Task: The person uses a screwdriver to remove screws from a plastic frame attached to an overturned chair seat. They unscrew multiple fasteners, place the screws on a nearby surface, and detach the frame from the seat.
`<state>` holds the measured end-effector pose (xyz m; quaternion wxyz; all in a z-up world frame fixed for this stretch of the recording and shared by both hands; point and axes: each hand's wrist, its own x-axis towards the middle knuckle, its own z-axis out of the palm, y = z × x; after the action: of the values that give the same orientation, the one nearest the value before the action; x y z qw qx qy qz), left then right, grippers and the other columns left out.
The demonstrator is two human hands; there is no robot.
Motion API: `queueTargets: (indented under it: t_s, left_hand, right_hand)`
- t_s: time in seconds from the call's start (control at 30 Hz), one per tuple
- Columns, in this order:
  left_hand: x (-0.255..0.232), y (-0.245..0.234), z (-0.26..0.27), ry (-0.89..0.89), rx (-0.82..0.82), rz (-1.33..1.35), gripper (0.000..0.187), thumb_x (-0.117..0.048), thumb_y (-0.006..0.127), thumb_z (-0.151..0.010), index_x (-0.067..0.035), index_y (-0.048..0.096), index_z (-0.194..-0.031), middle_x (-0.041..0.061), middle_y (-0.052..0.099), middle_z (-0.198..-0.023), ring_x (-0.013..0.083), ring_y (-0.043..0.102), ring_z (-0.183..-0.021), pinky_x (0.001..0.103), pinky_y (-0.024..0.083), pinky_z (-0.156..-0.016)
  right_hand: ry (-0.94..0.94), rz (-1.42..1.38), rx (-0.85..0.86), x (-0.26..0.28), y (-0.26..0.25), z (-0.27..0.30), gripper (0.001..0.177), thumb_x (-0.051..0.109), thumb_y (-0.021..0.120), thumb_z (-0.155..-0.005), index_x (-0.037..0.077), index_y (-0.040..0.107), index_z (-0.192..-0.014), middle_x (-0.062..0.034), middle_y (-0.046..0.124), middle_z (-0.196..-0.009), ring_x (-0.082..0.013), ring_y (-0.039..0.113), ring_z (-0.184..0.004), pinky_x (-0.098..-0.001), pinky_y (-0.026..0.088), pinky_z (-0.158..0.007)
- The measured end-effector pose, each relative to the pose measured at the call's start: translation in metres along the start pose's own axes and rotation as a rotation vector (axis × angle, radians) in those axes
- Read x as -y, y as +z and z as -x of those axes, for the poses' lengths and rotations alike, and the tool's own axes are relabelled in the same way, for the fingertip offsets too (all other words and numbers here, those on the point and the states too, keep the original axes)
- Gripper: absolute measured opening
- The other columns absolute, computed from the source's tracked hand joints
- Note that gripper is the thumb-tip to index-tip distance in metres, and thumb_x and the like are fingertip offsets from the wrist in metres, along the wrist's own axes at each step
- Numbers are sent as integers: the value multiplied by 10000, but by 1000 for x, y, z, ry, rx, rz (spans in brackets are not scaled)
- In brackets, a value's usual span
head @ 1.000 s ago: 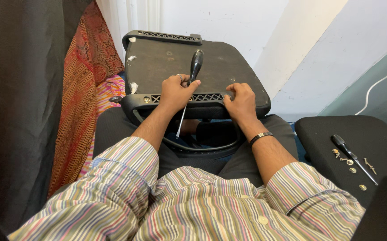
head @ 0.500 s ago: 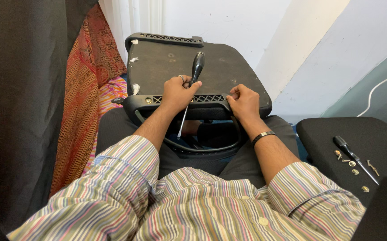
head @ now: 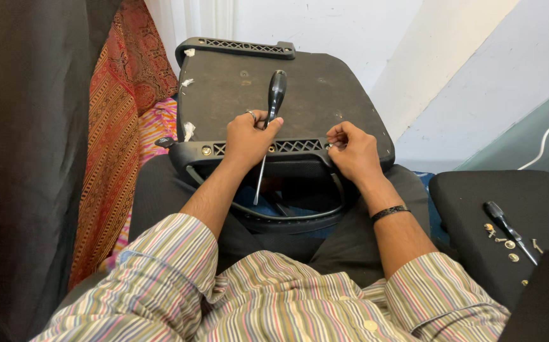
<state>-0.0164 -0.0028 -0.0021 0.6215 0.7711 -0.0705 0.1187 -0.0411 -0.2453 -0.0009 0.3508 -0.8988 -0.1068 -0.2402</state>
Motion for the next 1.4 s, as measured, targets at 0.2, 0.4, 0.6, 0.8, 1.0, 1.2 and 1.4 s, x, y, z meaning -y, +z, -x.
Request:
queueTargets:
  t_s: [0.2, 0.4, 0.6, 0.8, 1.0, 1.2, 1.4]
  left_hand:
    - [5, 1, -3, 11, 17, 10, 326, -284, 760, -853, -1, 759, -1014, -11, 689, -645, 64, 649, -554, 250, 517, -561]
    - [1, -2, 0, -7, 46, -21, 302, -249, 771, -856, -1, 759, -1027, 1, 667, -647, 60, 591, -565, 247, 478, -550]
    - [-8, -1, 2, -65, 70, 13, 283, -242, 759, -850, -1, 750, -998, -16, 672, -631, 59, 626, -566, 243, 499, -560]
    - [-19, 4, -6, -21, 96, -194, 281, -271, 787, -776, -8, 767, -874, 35, 660, -608, 110, 620, -547, 285, 499, -545]
    - [-25, 33, -20, -39, 128, -155, 296, -282, 775, -768, 12, 746, -787, 46, 649, -562, 114, 630, -516, 293, 513, -529]
    - [-17, 37, -21, -108, 150, -81, 258, -262, 765, -780, -5, 756, -802, 55, 676, -570, 111, 647, -519, 280, 515, -518]
    - [-19, 41, -32, -179, 198, 8, 281, -263, 750, -801, 16, 754, -773, 51, 708, -617, 112, 681, -529, 276, 553, -524]
  right_hand:
    - [205, 105, 12, 5, -3, -6, 281, 83, 810, -774, 43, 690, -1025, -62, 736, -821, -164, 699, -717, -294, 564, -703]
    - [-19, 141, 45, 17, -9, -10, 263, 25, 815, -741, 17, 720, -987, -92, 706, -816, -189, 673, -707, -304, 555, -671]
    - [205, 4, 181, 18, -16, -16, 189, 36, 768, -800, 41, 710, -981, -60, 742, -803, -145, 718, -755, -281, 579, -729]
    - [11, 22, 133, 23, -22, -16, 306, 64, 849, -727, -5, 676, -970, -87, 724, -875, -144, 684, -786, -284, 552, -704]
    - [223, -58, 274, 24, -26, -22, 171, 20, 751, -794, 26, 700, -958, -50, 741, -821, -105, 693, -761, -250, 578, -733]
    - [176, -117, 331, 20, -32, -24, 186, -49, 680, -770, 10, 702, -946, -35, 740, -841, -90, 684, -759, -246, 570, -724]
    - [168, -301, 130, 7, -54, -25, 173, -66, 699, -831, 8, 683, -986, -23, 725, -946, -74, 694, -880, -225, 584, -804]
